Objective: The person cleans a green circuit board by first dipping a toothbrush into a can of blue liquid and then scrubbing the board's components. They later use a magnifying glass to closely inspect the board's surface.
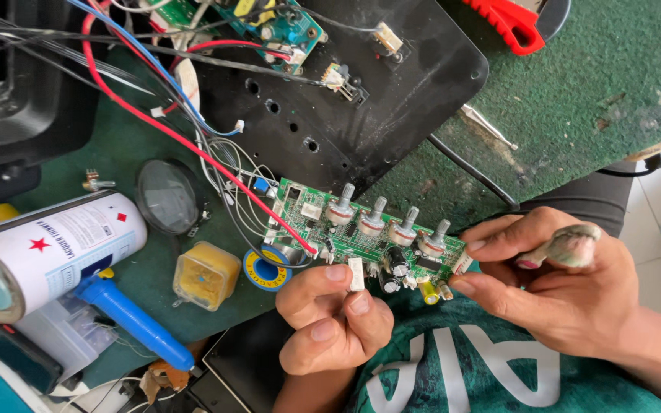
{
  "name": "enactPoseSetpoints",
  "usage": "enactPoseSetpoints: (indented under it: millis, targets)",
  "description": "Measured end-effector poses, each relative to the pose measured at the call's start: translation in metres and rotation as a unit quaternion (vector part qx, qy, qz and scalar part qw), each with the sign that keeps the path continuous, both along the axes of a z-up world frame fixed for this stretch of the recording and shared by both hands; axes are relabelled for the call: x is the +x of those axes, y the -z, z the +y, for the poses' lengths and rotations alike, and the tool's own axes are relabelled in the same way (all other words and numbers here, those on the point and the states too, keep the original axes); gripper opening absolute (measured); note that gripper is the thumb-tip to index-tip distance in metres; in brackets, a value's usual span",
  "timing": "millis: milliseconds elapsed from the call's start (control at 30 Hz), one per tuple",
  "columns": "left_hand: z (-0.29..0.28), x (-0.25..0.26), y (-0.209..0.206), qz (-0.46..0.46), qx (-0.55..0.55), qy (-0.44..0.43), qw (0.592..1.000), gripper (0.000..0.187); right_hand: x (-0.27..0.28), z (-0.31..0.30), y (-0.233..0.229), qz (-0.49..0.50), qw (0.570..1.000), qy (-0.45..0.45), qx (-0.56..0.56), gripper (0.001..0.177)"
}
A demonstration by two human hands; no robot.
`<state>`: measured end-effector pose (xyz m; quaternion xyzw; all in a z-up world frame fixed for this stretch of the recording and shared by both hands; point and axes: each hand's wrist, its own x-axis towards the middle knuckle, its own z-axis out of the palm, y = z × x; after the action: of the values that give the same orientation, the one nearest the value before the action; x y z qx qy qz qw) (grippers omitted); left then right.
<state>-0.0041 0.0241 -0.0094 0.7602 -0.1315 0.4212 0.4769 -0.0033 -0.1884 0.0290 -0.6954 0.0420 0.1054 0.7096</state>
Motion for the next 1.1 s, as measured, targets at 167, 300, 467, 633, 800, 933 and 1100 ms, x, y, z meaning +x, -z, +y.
enactPoseSetpoints:
  millis: [167,300,467,633,800,933,1100]
  targets:
    - [-0.002,0.0,0.001,0.002,-0.026,-0.017,1.0,0.034,-0.002,0.002,0.002,-0.013,1.0,0.01,-0.024,0.035]
    - [0.001,0.001,-0.001,0.009,-0.005,-0.025,1.0,0.038,-0.002,0.004,0.0,-0.019,1.0,0.01,-0.001,0.033]
    - [0.004,0.001,-0.009,0.051,-0.03,0.011,0.998,0.048,-0.002,0.003,0.005,0.011,0.998,0.016,0.059,0.031]
    - [0.003,-0.006,-0.025,0.12,-0.067,0.059,0.989,0.07,-0.006,0.004,0.016,0.073,0.995,0.017,0.064,0.024]
    - [0.006,0.0,-0.032,0.1,-0.107,0.081,0.986,0.073,-0.02,0.001,0.034,0.097,0.993,0.052,-0.03,0.027]
    - [0.005,0.002,-0.029,0.083,-0.137,0.08,0.984,0.074,-0.023,0.007,0.032,0.092,0.993,0.068,-0.044,0.034]
    - [0.003,0.001,-0.027,0.083,-0.153,0.058,0.983,0.075,-0.028,0.013,0.031,0.079,0.992,0.084,-0.052,0.038]
